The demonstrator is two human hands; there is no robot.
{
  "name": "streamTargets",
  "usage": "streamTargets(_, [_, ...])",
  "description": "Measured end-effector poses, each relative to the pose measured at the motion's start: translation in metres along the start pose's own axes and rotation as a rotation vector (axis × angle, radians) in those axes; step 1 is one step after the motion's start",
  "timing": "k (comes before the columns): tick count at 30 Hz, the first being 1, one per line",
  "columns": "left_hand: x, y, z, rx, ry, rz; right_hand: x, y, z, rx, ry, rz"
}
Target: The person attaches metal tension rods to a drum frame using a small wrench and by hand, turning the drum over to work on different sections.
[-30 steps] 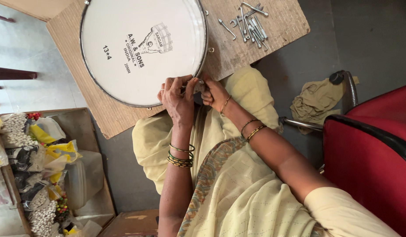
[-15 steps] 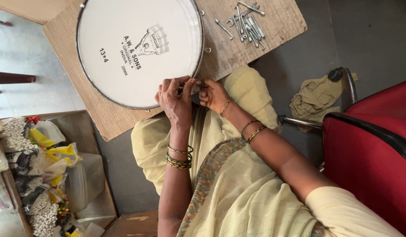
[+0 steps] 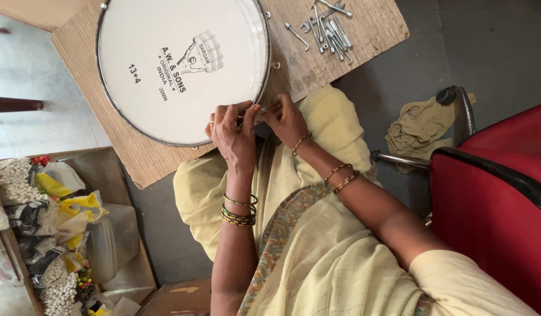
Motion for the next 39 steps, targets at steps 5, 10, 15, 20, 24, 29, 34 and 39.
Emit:
streamTargets(5, [0.0, -0.002, 0.001, 0.01, 0.018, 0.008, -0.01, 0.006, -0.023, 0.218, -0.076, -0.047])
streamTargets(10, [0.0, 0.0, 0.001, -0.005, -0.002, -0.004, -0.004, -0.002, -0.028, 0.246, -0.188, -0.002])
streamTargets(15, [-0.002, 0.0, 0.002, -0.001, 0.004, 0.004, -0.002, -0.007, -0.029, 0.147, -0.109, 0.044])
streamTargets(20, [0.0, 0.002, 0.001, -0.001, 0.01, 0.015, -0.005, -0.002, -0.022, 0.174, -0.125, 0.001])
streamTargets(24, [-0.002, 0.003, 0.0, -0.013, -0.004, 0.001, 0.001, -0.004, -0.017, 0.066, -0.115, 0.031])
streamTargets(29, [0.0, 0.001, 0.003, -0.01, 0.018, 0.019, -0.006, 0.005, 0.003, 0.18, -0.069, 0.003])
streamTargets(34, [-0.002, 0.002, 0.005, -0.024, 0.004, 0.013, 0.003, 0.0, 0.002, 0.017, -0.055, 0.046])
streamTargets(39, [0.001, 0.003, 0.004, -0.007, -0.002, -0.003, -0.005, -0.001, 0.003, 0.071, 0.086, -0.016])
Point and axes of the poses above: each hand's wrist, its own x-axis away from the middle knuckle, its own y-axis out of the palm, z = x × y, the point moved 9 cm from there along -x, towards the middle knuckle, and after that the axes turned 2 degrees about z, right-handed, at the moved point
